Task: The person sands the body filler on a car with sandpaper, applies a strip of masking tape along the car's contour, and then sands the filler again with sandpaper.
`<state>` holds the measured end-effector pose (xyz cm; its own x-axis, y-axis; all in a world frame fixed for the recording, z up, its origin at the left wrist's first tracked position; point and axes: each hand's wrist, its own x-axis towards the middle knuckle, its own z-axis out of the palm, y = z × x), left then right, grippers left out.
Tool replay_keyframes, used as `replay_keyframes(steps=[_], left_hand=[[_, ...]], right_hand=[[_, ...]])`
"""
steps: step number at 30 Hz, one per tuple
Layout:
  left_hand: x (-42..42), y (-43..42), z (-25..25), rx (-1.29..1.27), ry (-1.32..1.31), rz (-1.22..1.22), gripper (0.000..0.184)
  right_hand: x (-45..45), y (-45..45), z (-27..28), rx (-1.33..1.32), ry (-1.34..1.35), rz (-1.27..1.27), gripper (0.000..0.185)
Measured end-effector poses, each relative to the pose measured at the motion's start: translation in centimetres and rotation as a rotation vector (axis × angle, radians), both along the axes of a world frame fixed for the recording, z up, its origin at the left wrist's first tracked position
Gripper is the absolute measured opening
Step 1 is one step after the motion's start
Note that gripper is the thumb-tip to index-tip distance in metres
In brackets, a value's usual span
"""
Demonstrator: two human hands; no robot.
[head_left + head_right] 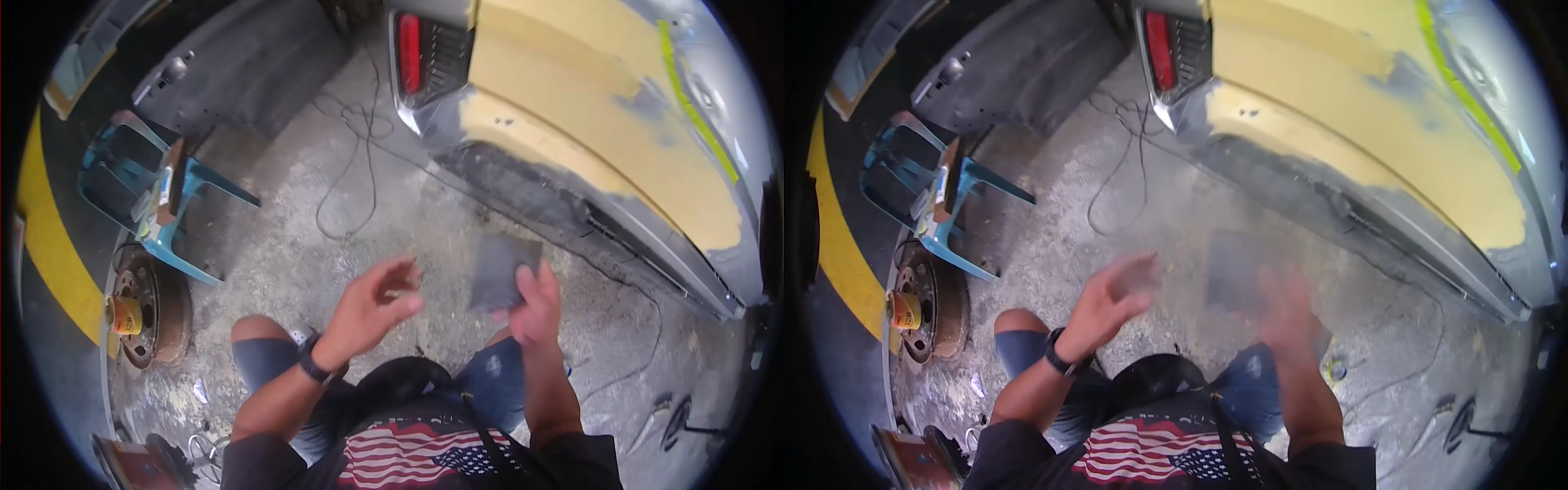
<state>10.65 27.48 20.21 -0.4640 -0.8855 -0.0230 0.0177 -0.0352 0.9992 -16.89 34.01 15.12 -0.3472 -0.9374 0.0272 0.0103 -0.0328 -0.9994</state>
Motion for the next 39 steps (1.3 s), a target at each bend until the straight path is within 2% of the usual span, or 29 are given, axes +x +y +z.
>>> replay_keyframes(steps=[1,2,3,4,5,7,8,10,12,13,14,15,17,19,21,22,23,24,26,28,29,31,34,36,37,39], left_hand=[[0.2,-1.3,-0.8,0.05,0.137,0.03,0.055],[1.1,-2.7,-1.6,0.062,0.141,0.014,0.055],[1.9,-4.0,-2.3,0.173,0.169,-0.015,0.047],[2.4,-5.1,-3.3,0.294,0.191,-0.062,0.039],[3.5,-6.4,-4.7,0.326,0.187,-0.121,0.039],[5.7,-9.4,-8.4,0.055,-0.111,-0.187,0.021],[5.9,-10.2,-9.5,0.032,-0.131,-0.191,0.022],[5.8,-12.7,-10.7,-0.085,-0.203,-0.208,0.032],[6.1,-14.5,-12.0,-0.16,-0.26,-0.263,0.036],[6.3,-15.2,-12.5,-0.189,-0.294,-0.265,0.04],[6.0,-16.1,-12.9,-0.23,-0.321,-0.258,0.044],[6.1,-16.6,-13.2,-0.234,-0.319,-0.289,0.044],[7.2,-17.4,-14.1,-0.193,-0.319,-0.359,0.047],[7.1,-17.8,-14.7,-0.183,-0.297,-0.349,0.043],[6.7,-17.7,-14.1,0.015,-0.283,-0.287,0.034],[7.2,-18.2,-14.6,-0.12,-0.331,-0.332,0.02],[6.9,-17.4,-14.2,-0.126,-0.332,-0.326,0.02],[6.4,-16.4,-13.1,-0.091,-0.31,-0.306,0.019],[6.5,-15.3,-11.3,-0.008,-0.297,-0.294,0.013],[5.9,-13.9,-11.3,-0.041,-0.284,-0.218,0.009],[5.7,-13.2,-11.2,-0.057,-0.264,-0.157,0.007],[4.6,-11.7,-9.7,-0.107,-0.307,-0.119,0.008],[3.7,-10.7,-10.0,-0.138,-0.193,-0.083,0.014],[3.0,-10.4,-9.8,0.023,-0.119,-0.06,0.016],[3.0,-10.7,-9.9,0.018,-0.105,-0.058,0.016],[3.4,-12.2,-10.9,-0.067,-0.275,-0.137,0.021]], right_hand=[[2.1,-1.2,-1.7,-0.021,-0.113,0.062,0.032],[4.1,-2.3,-2.1,-0.026,-0.201,0.093,0.032],[6.1,-3.5,-2.4,-0.028,-0.289,0.123,0.031],[8.3,-4.0,-1.7,0.064,-0.231,0.26,0.03],[9.8,-4.5,-1.2,0.161,-0.174,0.381,0.03],[9.6,-5.6,-0.8,0.423,0.114,0.54,0.031],[8.5,-6.9,0.1,0.611,0.432,0.759,0.033],[4.4,-5.4,-5.0,0.288,0.66,0.929,0.034],[-1.6,-1.8,-7.7,0.485,0.954,0.648,0.035],[-4.2,-1.2,-7.2,0.863,0.905,0.493,0.036],[-7.5,2.0,-8.6,0.841,0.822,0.13,0.036],[-11.7,5.6,-11.6,0.959,0.797,-0.136,0.037],[-16.0,12.6,-18.5,0.941,0.97,-0.659,0.039],[-22.0,19.7,-28.6,1.213,0.802,-0.587,0.06],[-22.6,22.8,-35.3,1.141,0.904,-0.749,0.066],[-23.1,22.9,-38.3,1.212,0.955,-0.778,0.071],[-23.5,22.9,-40.4,1.286,1.004,-0.808,0.076],[-23.5,22.4,-41.6,1.213,0.916,-0.851,0.084],[-23.1,21.0,-42.0,1.193,0.849,-0.762,0.088],[-21.6,16.3,-37.3,1.164,0.772,-0.619,0.096],[-22.3,15.5,-38.5,1.164,0.777,-0.591,0.095],[-24.0,17.3,-43.1,1.207,0.766,-0.636,0.094],[-25.8,19.4,-47.5,1.28,0.764,-0.861,0.092],[-26.4,20.6,-48.1,1.29,0.774,-0.988,0.091],[-26.9,20.6,-47.2,1.28,0.783,-0.998,0.091],[-27.0,21.8,-44.8,1.258,0.629,-0.655,0.058]])
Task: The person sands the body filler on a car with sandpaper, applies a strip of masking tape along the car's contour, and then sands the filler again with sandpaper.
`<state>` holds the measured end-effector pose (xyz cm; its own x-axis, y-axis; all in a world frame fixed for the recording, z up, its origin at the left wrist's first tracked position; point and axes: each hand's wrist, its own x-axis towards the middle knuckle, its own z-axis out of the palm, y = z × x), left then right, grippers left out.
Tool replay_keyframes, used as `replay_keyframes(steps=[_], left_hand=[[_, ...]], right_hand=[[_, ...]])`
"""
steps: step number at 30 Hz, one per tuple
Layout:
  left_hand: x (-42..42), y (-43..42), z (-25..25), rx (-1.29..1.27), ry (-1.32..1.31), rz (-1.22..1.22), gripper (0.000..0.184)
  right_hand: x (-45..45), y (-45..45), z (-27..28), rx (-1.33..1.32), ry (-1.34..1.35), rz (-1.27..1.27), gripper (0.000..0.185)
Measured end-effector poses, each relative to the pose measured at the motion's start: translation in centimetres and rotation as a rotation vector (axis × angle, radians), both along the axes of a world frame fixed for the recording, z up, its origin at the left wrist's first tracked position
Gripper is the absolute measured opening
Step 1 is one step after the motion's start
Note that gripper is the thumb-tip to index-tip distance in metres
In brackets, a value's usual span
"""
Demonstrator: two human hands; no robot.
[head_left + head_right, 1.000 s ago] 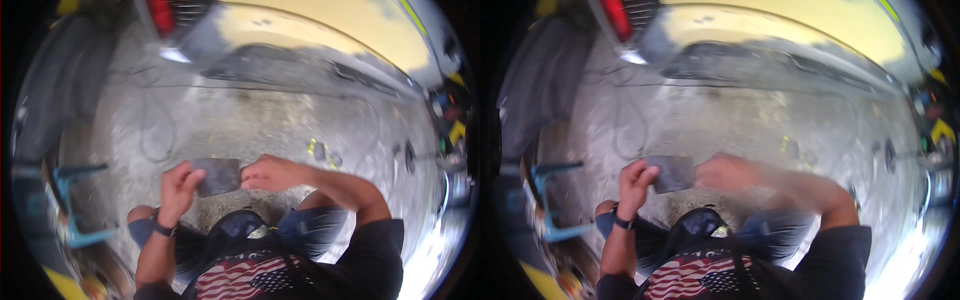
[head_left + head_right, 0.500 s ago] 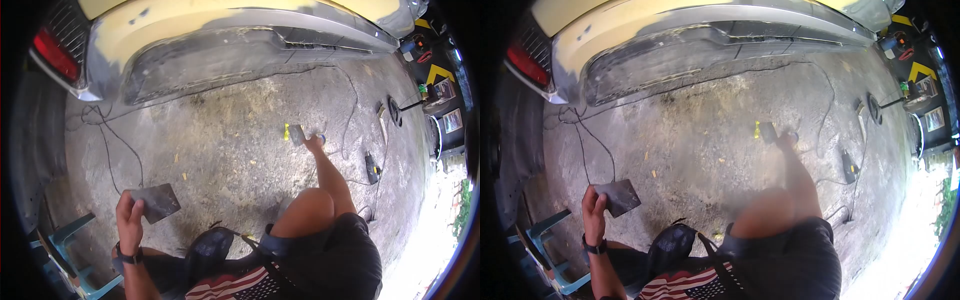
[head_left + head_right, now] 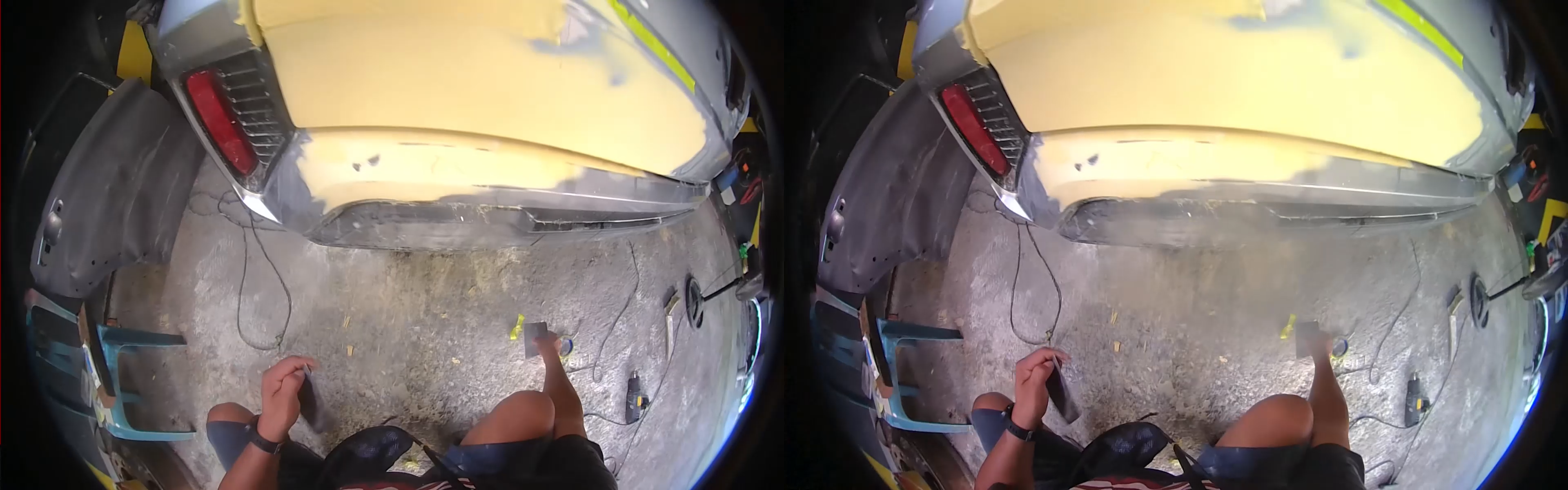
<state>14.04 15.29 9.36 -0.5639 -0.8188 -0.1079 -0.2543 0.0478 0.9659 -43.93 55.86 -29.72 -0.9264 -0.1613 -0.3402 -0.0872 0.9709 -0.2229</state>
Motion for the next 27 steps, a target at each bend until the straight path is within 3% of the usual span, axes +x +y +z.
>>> replay_keyframes(steps=[1,3,4,5,6,8,9,11,15,16,19,22,24,25,27], left_hand=[[0.2,-0.7,-1.6,-0.028,0.082,0.019,0.026],[1.2,-2.7,-3.6,0.014,0.075,-0.054,0.027],[1.6,-4.0,-4.5,0.049,0.051,-0.125,0.027],[1.5,-5.2,-5.7,0.014,0.119,-0.183,0.031],[1.2,-6.2,-6.2,0.026,0.144,-0.192,0.031],[0.5,-8.2,-7.2,0.451,-0.023,-0.268,0.045],[0.1,-8.9,-8.9,0.481,0.026,-0.355,0.046],[-2.2,-8.2,-8.0,0.178,0.163,-0.484,0.035],[-7.0,-5.0,-7.6,0.222,0.271,-0.63,0.025],[-7.7,-3.7,-7.6,0.234,0.298,-0.633,0.025],[-7.9,-1.4,-7.1,0.27,0.446,-0.644,0.027],[-6.8,-1.0,-7.4,0.347,0.432,-0.678,0.028],[-6.4,-1.4,-7.2,0.365,0.377,-0.703,0.028],[-6.2,-2.1,-7.0,0.351,0.308,-0.721,0.028],[-5.8,-3.2,-6.6,0.305,0.273,-0.728,0.028]], right_hand=[[0.6,0.9,0.6,0.006,0.012,-0.007,0.058],[1.4,2.8,2.2,0.094,0.315,0.388,0.033],[1.8,3.3,4.4,0.109,0.333,0.377,0.033],[2.7,3.9,7.4,-0.076,0.281,0.437,0.032],[4.1,4.4,11.0,-0.256,0.228,0.499,0.032],[9.2,1.1,21.8,-0.379,0.079,0.348,0.028],[12.4,-1.5,27.6,-0.415,0.02,0.315,0.026],[17.8,-6.4,36.2,-0.44,-0.077,0.327,0.026],[27.1,-13.4,44.7,-0.427,-0.152,0.433,0.034],[30.3,-15.4,46.6,-0.344,-0.04,0.548,0.023],[36.1,-17.9,46.1,-0.602,-0.257,0.227,0.032],[41.3,-21.2,44.6,-0.671,-0.193,0.199,0.03],[42.8,-22.1,42.2,-0.499,-0.216,0.197,0.029],[45.4,-25.5,44.9,-0.56,-0.347,0.06,0.028],[46.3,-25.4,41.8,-0.613,-0.215,0.114,0.028]])
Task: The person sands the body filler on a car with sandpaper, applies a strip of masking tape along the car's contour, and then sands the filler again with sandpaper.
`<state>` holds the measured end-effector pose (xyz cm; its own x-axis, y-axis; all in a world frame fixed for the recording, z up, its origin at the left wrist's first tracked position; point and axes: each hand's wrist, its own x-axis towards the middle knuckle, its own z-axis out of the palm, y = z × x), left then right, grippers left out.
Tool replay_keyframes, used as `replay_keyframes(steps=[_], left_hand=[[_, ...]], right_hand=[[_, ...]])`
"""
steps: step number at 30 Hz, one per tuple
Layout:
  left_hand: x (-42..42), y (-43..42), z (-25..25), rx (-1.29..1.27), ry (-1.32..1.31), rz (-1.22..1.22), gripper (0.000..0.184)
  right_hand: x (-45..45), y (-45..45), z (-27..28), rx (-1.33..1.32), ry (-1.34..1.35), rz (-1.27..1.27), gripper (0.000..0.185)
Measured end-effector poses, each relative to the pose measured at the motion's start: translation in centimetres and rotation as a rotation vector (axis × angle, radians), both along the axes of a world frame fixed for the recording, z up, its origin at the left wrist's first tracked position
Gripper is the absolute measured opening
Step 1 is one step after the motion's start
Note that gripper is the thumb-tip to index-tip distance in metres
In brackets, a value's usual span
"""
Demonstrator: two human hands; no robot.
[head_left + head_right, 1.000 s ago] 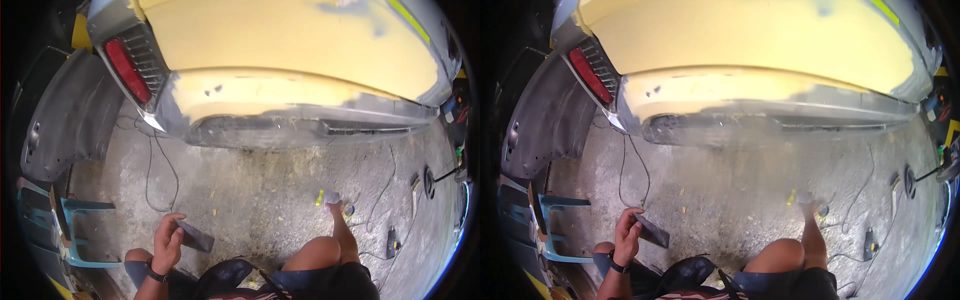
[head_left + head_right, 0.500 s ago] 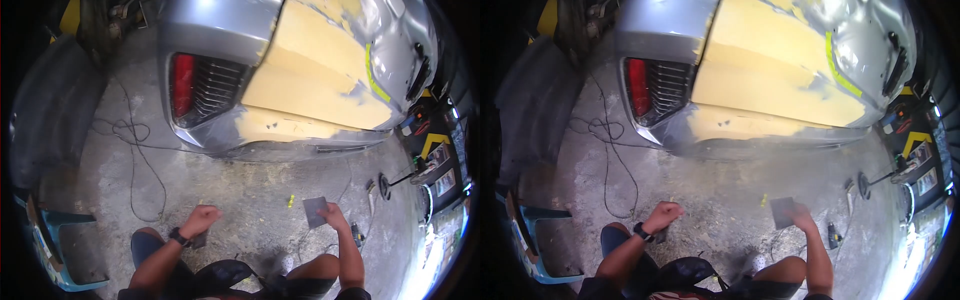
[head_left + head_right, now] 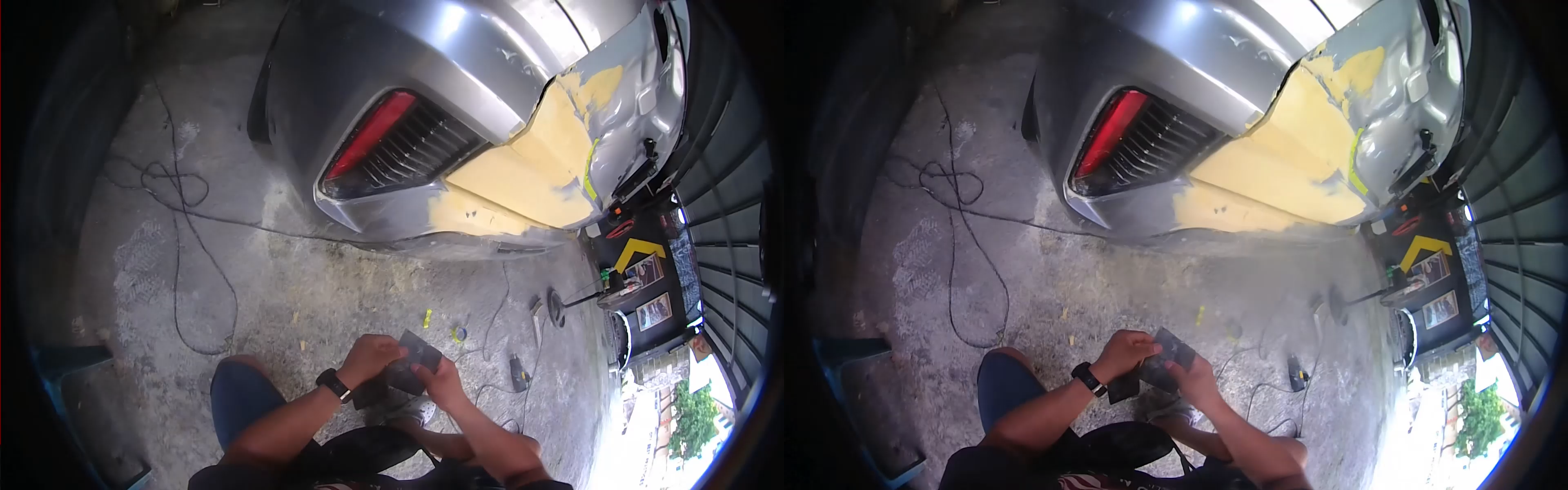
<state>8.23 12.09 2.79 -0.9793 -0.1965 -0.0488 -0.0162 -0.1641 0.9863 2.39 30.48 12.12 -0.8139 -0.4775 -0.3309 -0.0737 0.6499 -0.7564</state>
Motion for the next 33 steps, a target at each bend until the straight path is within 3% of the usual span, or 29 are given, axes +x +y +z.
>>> replay_keyframes(steps=[2,5,7,8,9,10,11,12,15,17,19,33], left_hand=[[-0.2,-0.4,-0.1,-0.061,-0.009,0.007,0.028],[0.5,1.0,-1.6,0.098,0.091,0.006,0.033],[1.4,0.8,-1.4,0.07,0.202,-0.213,0.033],[2.6,-0.3,0.9,-0.103,0.148,-0.23,0.036],[2.7,-0.8,1.7,-0.115,0.155,-0.235,0.036],[3.0,-1.1,2.2,-0.327,0.113,-0.153,0.038],[3.1,-1.1,2.6,-0.537,0.071,-0.069,0.04],[2.9,-1.3,2.2,-0.593,0.117,-0.018,0.04],[3.0,-2.2,2.5,-0.42,0.165,0.035,0.037],[3.0,-2.6,2.0,-0.441,0.161,0.025,0.037],[3.0,-2.9,1.6,-0.554,0.135,0.06,0.037],[3.8,-4.6,0.6,-0.565,0.199,0.143,0.035]], right_hand=[[0.7,-1.0,0.6,-0.081,0.16,-0.024,0.03],[-0.3,-1.6,3.4,-0.008,0.359,-0.164,0.037],[-2.2,-1.7,7.5,-0.036,0.642,-0.238,0.04],[-3.2,-2.0,10.3,-0.102,0.814,-0.141,0.049],[-3.4,-2.5,13.3,-0.007,0.963,-0.161,0.057],[-3.5,-3.0,16.3,0.095,1.11,-0.197,0.066],[-4.2,-3.9,19.0,0.006,1.181,-0.154,0.064],[-4.9,-4.8,21.6,-0.078,1.25,-0.105,0.062],[-3.6,-10.8,30.4,-0.249,1.069,0.041,0.04],[-4.0,-13.8,32.9,-0.468,0.904,0.107,0.026],[-4.7,-15.0,35.4,-0.414,0.826,0.18,0.026],[-5.7,-19.6,36.8,-0.32,0.816,0.157,0.025]])
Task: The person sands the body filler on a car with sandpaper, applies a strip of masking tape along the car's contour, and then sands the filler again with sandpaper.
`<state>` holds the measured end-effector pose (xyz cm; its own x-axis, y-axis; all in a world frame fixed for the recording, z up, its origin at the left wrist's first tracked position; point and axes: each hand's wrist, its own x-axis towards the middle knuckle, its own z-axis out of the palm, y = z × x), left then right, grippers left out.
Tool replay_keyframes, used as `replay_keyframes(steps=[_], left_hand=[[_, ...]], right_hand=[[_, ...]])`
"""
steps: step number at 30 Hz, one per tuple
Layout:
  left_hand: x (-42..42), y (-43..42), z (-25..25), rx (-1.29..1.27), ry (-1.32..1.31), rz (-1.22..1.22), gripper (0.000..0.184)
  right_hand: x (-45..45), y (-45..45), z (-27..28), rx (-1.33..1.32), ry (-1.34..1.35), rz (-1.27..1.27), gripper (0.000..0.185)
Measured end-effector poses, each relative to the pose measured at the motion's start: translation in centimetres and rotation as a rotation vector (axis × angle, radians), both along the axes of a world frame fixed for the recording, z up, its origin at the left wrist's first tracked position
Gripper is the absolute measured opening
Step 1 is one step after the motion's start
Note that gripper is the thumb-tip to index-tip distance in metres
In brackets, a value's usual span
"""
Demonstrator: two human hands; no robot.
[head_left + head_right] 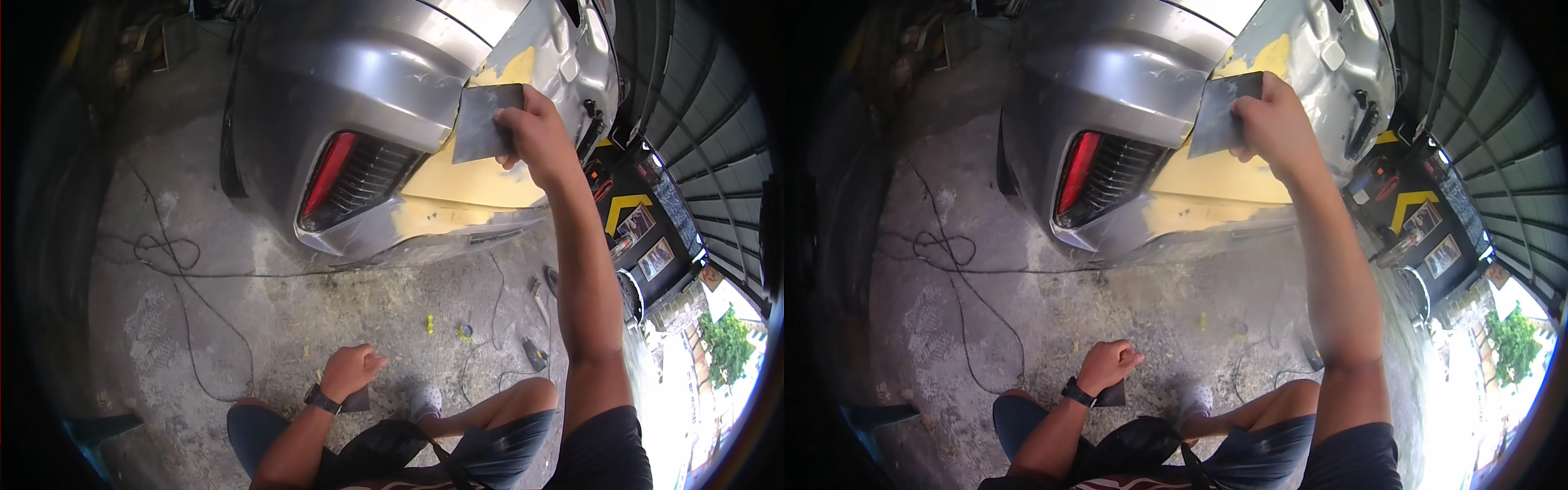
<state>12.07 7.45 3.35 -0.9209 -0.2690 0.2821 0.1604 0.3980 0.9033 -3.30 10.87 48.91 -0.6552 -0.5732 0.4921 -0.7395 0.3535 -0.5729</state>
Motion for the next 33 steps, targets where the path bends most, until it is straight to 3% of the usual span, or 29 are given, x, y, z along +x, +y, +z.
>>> replay_keyframes(steps=[16,33], left_hand=[[0.8,-1.1,0.3,-0.058,-0.036,0.005,0.036],[1.3,-0.3,1.7,-0.106,0.002,0.012,0.032]], right_hand=[[-0.1,-1.6,1.0,0.051,-0.022,-0.047,0.019],[0.6,-3.1,1.4,0.199,0.046,-0.112,0.026]])
